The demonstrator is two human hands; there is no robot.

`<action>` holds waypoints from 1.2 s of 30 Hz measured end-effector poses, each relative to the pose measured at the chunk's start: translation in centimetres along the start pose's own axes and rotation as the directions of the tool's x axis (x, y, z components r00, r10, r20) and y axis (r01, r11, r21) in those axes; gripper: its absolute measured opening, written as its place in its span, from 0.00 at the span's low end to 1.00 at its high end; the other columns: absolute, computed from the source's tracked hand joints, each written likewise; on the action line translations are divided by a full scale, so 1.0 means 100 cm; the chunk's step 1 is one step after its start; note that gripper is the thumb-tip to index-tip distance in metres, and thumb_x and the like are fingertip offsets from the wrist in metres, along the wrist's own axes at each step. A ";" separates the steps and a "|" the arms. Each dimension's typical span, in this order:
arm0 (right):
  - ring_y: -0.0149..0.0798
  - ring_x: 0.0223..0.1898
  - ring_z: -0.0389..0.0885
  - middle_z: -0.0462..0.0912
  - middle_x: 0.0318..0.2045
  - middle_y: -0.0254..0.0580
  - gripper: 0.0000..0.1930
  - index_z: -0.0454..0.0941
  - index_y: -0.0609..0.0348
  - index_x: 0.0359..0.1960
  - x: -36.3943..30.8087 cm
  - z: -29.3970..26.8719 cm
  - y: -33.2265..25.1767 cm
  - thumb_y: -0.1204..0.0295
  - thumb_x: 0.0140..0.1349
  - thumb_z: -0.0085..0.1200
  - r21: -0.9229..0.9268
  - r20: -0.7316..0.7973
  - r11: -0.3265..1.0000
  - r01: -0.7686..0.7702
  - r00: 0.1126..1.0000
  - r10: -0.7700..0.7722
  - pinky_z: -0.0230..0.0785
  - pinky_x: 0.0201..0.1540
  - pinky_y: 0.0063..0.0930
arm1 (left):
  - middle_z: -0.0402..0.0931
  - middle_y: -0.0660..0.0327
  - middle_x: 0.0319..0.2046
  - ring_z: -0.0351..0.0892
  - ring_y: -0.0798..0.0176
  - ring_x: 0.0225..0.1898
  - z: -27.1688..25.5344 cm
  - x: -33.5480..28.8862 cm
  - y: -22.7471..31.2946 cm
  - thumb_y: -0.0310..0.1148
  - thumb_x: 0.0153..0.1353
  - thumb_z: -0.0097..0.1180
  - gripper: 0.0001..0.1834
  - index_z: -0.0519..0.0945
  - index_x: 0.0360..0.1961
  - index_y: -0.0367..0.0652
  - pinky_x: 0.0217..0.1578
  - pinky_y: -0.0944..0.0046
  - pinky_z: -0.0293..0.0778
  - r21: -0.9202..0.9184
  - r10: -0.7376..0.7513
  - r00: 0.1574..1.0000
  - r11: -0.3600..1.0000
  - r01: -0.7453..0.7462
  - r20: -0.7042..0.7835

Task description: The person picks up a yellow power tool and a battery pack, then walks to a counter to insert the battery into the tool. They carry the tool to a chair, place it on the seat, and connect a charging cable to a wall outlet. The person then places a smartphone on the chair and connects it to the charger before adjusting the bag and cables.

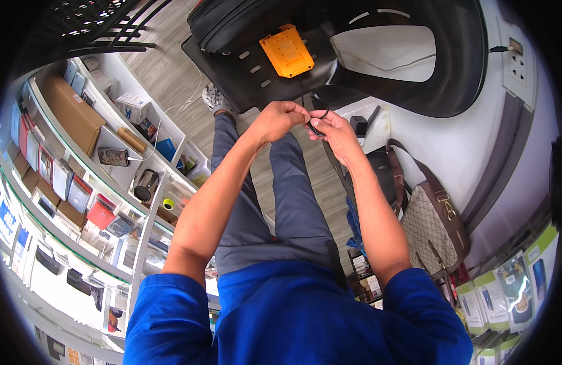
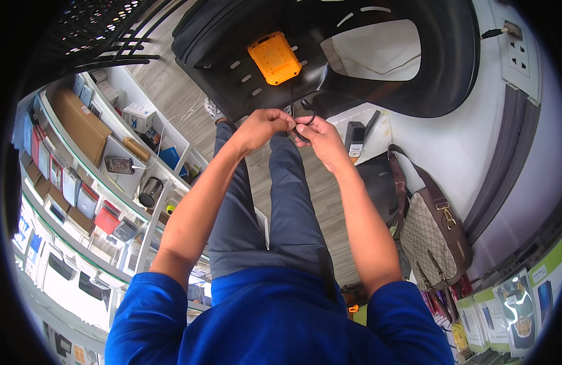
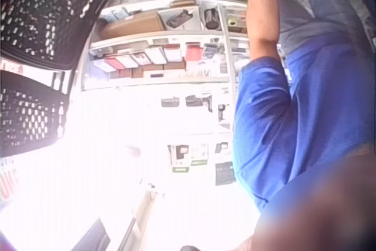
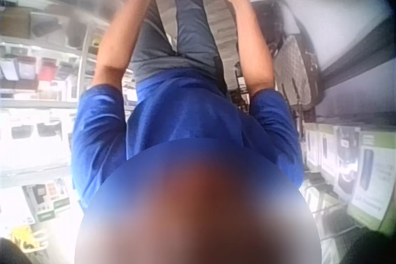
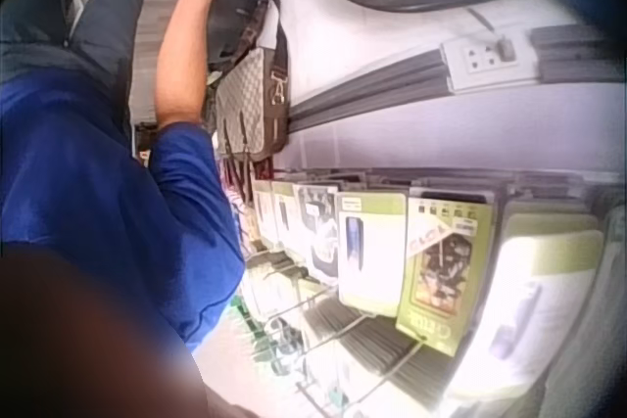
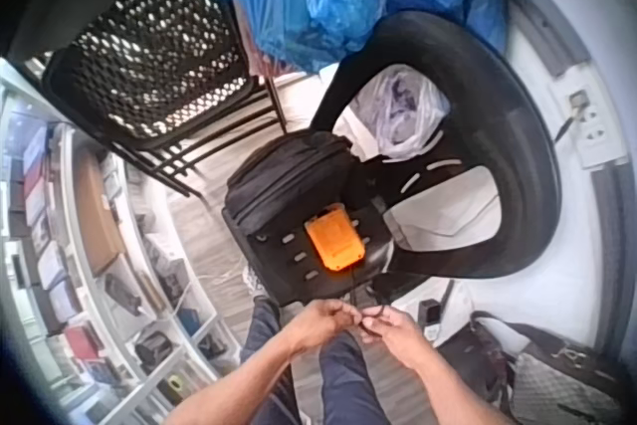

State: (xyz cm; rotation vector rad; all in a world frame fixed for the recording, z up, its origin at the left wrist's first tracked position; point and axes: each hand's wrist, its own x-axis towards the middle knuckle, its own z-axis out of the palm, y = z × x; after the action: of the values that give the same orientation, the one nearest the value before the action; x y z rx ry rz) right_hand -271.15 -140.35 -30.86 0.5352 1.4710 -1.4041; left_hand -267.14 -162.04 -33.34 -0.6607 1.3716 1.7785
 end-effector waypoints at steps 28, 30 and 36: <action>0.34 0.47 0.85 0.86 0.47 0.40 0.12 0.80 0.60 0.59 0.002 0.031 0.042 0.75 0.77 0.60 0.525 -0.330 0.839 0.143 0.943 0.046 0.79 0.53 0.30 | 0.65 0.70 0.28 0.69 0.68 0.31 0.059 -0.001 -0.045 0.32 0.82 0.50 0.10 0.73 0.38 0.47 0.49 0.60 0.78 -0.857 -0.174 0.839 0.087 -0.508 -0.515; 0.32 0.49 0.83 0.85 0.46 0.36 0.12 0.82 0.58 0.58 0.001 0.024 0.043 0.76 0.76 0.59 0.403 -0.401 0.899 0.173 0.916 0.004 0.76 0.55 0.29 | 0.63 0.70 0.27 0.64 0.69 0.28 0.049 -0.011 -0.046 0.34 0.83 0.51 0.10 0.73 0.38 0.48 0.41 0.64 0.72 -0.844 -0.159 0.838 0.235 -0.482 -0.523; 0.24 0.51 0.78 0.86 0.53 0.34 0.12 0.85 0.61 0.55 -0.029 0.022 0.025 0.67 0.79 0.61 -0.066 -0.344 0.949 0.309 0.886 -0.313 0.68 0.62 0.25 | 0.60 0.73 0.28 0.57 0.73 0.26 0.054 -0.030 -0.024 0.65 0.77 0.56 0.31 0.83 0.51 0.45 0.31 0.67 0.60 -0.557 -0.161 0.931 0.829 -0.052 -0.326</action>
State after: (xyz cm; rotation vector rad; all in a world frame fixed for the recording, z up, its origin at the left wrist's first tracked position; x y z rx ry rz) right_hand -267.09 -140.97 -29.20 0.5840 1.9174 -1.6076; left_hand -263.15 -157.35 -30.80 -1.3912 1.0185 2.0970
